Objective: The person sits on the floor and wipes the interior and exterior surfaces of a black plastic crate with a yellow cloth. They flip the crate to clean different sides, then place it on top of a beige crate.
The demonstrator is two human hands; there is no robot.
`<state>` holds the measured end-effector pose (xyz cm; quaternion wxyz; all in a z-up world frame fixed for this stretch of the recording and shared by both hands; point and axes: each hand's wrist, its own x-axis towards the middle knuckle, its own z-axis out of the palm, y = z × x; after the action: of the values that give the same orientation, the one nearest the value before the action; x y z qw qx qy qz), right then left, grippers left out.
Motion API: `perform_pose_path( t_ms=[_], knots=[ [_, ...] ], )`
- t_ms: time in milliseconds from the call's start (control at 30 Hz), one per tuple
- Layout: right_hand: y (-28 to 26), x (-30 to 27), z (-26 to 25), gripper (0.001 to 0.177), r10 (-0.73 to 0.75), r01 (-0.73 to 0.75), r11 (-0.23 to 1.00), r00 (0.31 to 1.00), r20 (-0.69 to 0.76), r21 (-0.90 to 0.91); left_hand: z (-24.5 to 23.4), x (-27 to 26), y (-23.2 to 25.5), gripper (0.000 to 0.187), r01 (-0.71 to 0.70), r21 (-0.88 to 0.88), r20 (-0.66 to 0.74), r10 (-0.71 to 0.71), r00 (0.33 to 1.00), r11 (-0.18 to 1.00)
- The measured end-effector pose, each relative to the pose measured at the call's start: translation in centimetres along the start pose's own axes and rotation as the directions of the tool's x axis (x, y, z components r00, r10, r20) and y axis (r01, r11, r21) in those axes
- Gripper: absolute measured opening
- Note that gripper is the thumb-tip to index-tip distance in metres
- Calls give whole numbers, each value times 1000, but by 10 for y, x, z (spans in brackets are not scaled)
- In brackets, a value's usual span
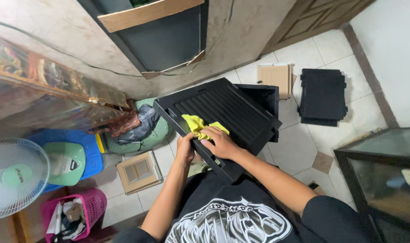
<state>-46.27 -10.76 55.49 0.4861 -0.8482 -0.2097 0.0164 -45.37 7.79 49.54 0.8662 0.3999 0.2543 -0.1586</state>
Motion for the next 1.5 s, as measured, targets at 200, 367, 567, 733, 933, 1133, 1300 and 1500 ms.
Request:
perform_pose_path(
  t_ms=[200, 367, 567, 733, 933, 1133, 1300, 1500],
  knots=[
    [-44, -56, -42, 26, 116, -143, 988, 944, 308, 65, -44, -28, 18, 26, -77, 0, -152, 76, 985, 997],
    [-27, -71, -64, 49, -10, -92, 984, 822, 570, 150, -36, -57, 16, 28, -29, -181, -234, -14, 972, 983],
    [6, 23, -16, 53, -69, -9, 992, 779, 623, 122, 5, -60, -13, 24, -181, -276, -323, 86, 942, 944],
    [38, 23, -46, 44, -122, 10, 988, 653, 748, 152, 11, -59, -37, 28, -318, -384, -448, 127, 885, 867],
    [103, 13, -107, 36, -82, 52, 997, 741, 666, 65, 16, -78, -61, 33, -517, -230, -599, 299, 743, 825],
    [116, 60, -78, 25, 22, 73, 993, 643, 765, -90, -8, -73, -22, 28, -539, 81, -605, 471, 641, 838],
    [31, 65, -34, 35, -209, 30, 955, 772, 600, 295, -7, -89, -25, 28, -570, 33, -631, 460, 625, 821],
    [-49, 77, 24, 48, -451, 182, 887, 540, 711, 425, 63, -82, -93, 45, -631, -265, -657, 343, 671, 729]
  ],
)
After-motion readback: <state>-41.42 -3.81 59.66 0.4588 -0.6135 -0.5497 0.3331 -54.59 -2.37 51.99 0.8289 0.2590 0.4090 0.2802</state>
